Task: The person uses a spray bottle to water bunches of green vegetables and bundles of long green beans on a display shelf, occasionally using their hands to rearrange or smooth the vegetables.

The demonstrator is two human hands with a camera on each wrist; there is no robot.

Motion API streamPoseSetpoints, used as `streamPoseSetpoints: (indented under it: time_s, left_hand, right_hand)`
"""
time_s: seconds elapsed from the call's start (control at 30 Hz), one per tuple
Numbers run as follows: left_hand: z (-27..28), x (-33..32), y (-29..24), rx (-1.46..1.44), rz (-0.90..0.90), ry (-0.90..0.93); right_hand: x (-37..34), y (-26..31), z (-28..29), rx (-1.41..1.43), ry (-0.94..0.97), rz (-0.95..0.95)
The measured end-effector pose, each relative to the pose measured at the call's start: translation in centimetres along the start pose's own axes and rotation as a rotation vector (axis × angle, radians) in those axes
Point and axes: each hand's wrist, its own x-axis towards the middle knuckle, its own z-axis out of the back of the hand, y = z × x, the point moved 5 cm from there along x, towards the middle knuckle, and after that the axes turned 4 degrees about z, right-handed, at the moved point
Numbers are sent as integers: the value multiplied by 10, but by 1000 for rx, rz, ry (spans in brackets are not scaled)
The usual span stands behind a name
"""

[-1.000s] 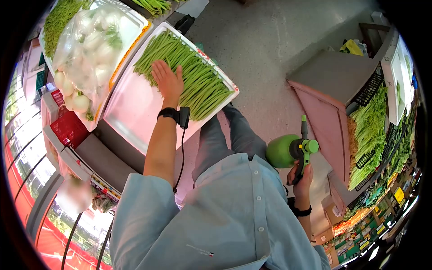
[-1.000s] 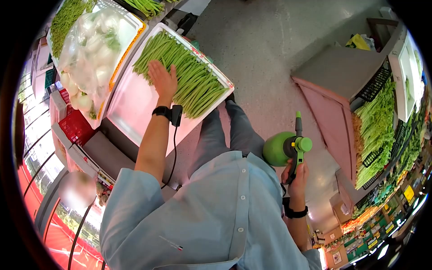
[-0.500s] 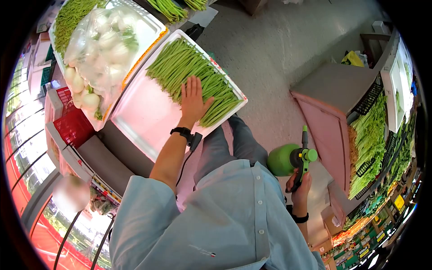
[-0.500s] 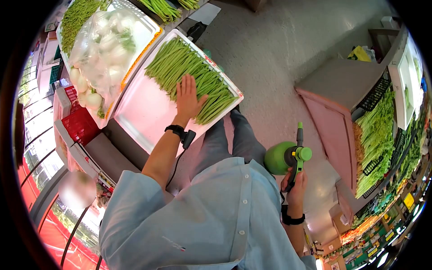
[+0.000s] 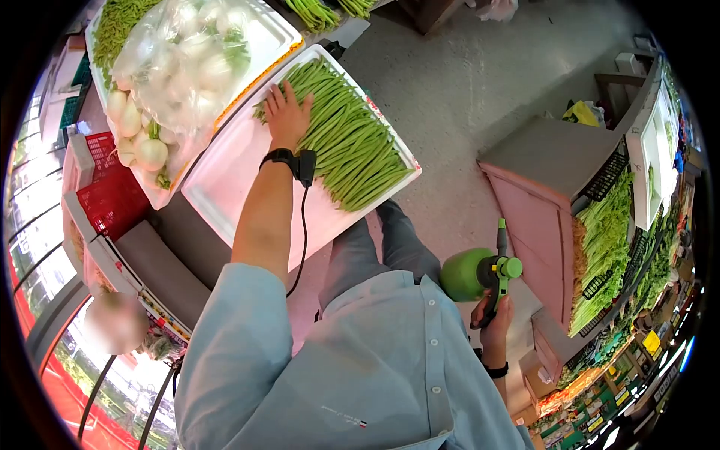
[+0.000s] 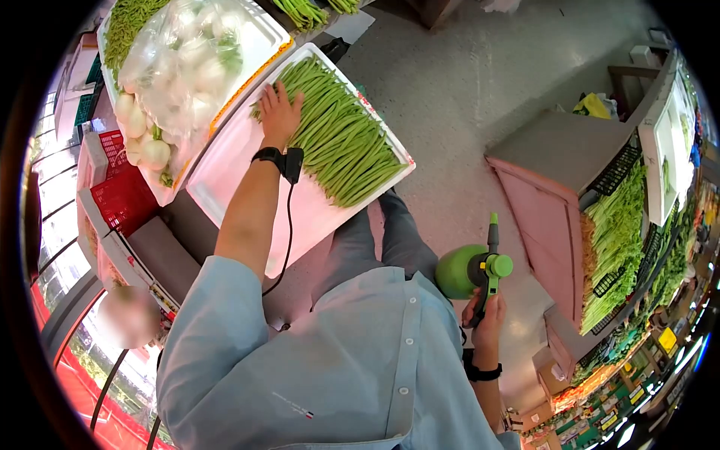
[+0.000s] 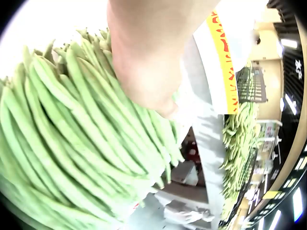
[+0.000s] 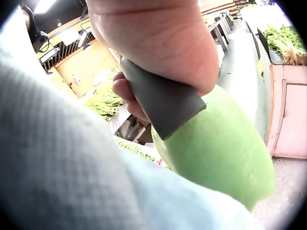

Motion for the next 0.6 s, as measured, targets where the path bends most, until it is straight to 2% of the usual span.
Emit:
streamPoseSetpoints:
  time_s: [0.03, 0.07, 0.13, 0.27, 0.33, 0.37, 0.43, 0.47, 0.53, 0.6]
  left_hand:
    - [-12, -1, 5, -51, 13, 149]
    - [-8, -13, -2, -20, 24, 144]
    - [-20, -25, -4, -65, 15, 69]
    - [16, -13, -22, 79, -17, 61]
    - [29, -6, -31, 81, -171, -56]
    - [25, -8, -27, 78, -167, -56]
    - [19, -3, -8, 20, 72, -107]
    - [22, -4, -4, 16, 72, -113]
    - [20, -13, -1, 58, -29, -15]
    - [22, -15, 0, 61, -28, 36]
  right_hand:
    - [-2, -1, -2, 10, -6, -2]
    - [-2, -1, -6, 14, -3, 5]
    - [-6, -2, -8, 29, -42, -8]
    - [-8, -6, -11, 40, -33, 0]
    - [-13, -6, -13, 36, -20, 11]
    - [-17, -6, -13, 31, -18, 12]
    - [-19, -4, -16, 35, -16, 29]
    - [-20, -2, -17, 35, -15, 36]
    - [-22, 2, -21, -54, 40, 39]
    - [-22, 4, -22, -61, 45, 37]
